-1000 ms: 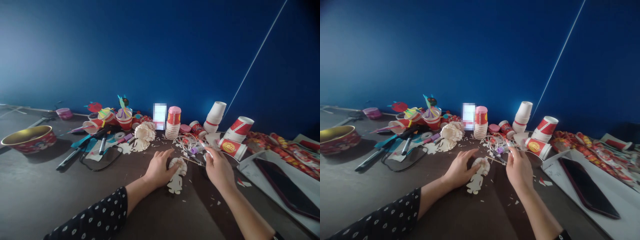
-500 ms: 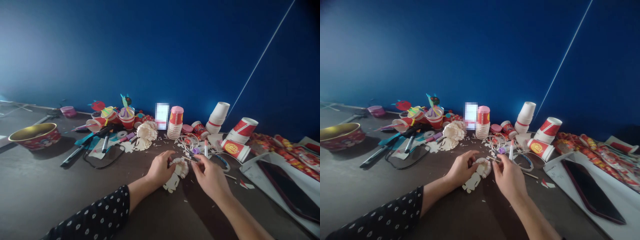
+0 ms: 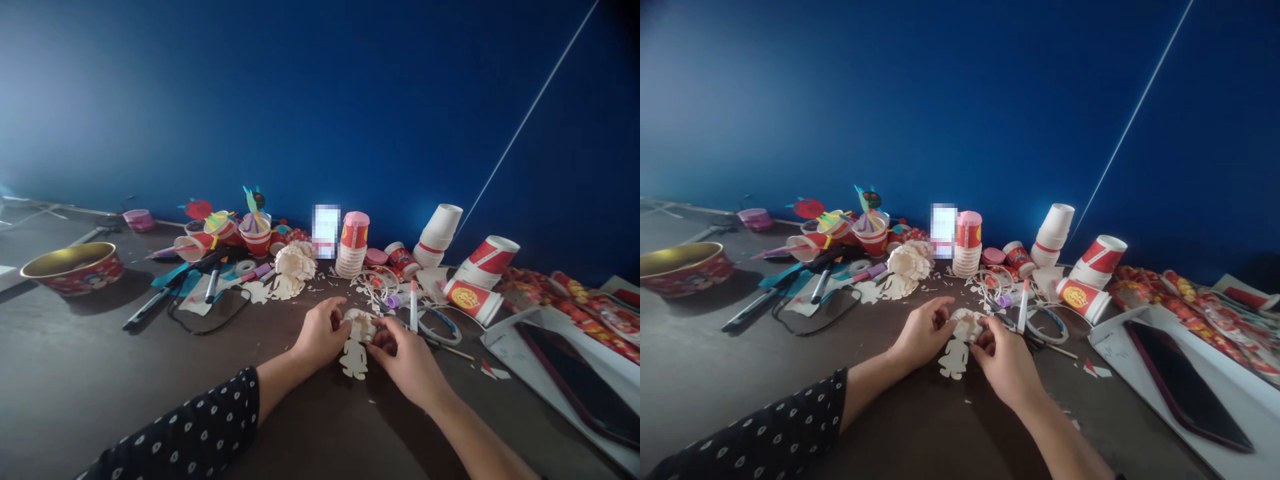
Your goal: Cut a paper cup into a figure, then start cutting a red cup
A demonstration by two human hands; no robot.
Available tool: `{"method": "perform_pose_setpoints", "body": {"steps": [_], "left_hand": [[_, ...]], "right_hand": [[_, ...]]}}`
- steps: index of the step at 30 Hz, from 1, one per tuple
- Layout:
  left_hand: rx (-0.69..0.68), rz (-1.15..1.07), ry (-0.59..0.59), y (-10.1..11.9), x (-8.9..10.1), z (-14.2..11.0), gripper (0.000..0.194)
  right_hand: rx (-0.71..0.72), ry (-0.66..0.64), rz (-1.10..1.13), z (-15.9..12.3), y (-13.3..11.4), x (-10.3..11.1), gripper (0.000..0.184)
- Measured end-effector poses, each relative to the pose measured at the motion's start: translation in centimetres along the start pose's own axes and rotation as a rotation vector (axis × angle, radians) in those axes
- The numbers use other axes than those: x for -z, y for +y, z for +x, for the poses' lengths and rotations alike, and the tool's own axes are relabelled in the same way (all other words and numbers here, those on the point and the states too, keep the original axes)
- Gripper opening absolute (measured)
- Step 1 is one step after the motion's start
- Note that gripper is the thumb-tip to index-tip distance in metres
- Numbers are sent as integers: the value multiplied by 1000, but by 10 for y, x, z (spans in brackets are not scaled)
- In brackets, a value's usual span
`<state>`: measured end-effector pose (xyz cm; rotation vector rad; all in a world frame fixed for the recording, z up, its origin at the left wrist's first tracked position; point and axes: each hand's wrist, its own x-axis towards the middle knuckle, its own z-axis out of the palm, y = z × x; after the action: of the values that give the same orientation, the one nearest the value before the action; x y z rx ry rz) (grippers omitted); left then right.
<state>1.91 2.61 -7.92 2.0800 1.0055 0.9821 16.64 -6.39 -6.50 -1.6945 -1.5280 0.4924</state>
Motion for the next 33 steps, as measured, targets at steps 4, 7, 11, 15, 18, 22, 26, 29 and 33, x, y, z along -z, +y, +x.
{"method": "perform_pose_setpoints", "body": {"steps": [4,7,11,15,18,22,26,29,33], "left_hand": [[-49,86,-6,2,1,-1,28],[-40,96,2,3,1,-1,31],[-13,96,-10,2,0,0,38],[-43,110,-44,1,-2,1,31],[-63,98,-45,2,-2,1,21],[-54,50,-24,5,0,0,15],[-59,17,-18,7,0,-2,14],[-84,-29,-30,9,-2,-4,16],[-136,-75,-68,12,-2,-8,25]], "right_hand": [[70,9,-44,1,3,0,15],[95,0,-88,2,4,1,15],[101,-27,-161,2,3,1,14],[113,-36,-207,2,4,-1,16],[108,-36,-188,2,4,-1,18],[84,-18,-128,2,0,4,27],[75,24,-102,1,-3,5,35],[113,41,-72,1,-5,1,32],[154,78,-103,2,-3,-3,18]]}}
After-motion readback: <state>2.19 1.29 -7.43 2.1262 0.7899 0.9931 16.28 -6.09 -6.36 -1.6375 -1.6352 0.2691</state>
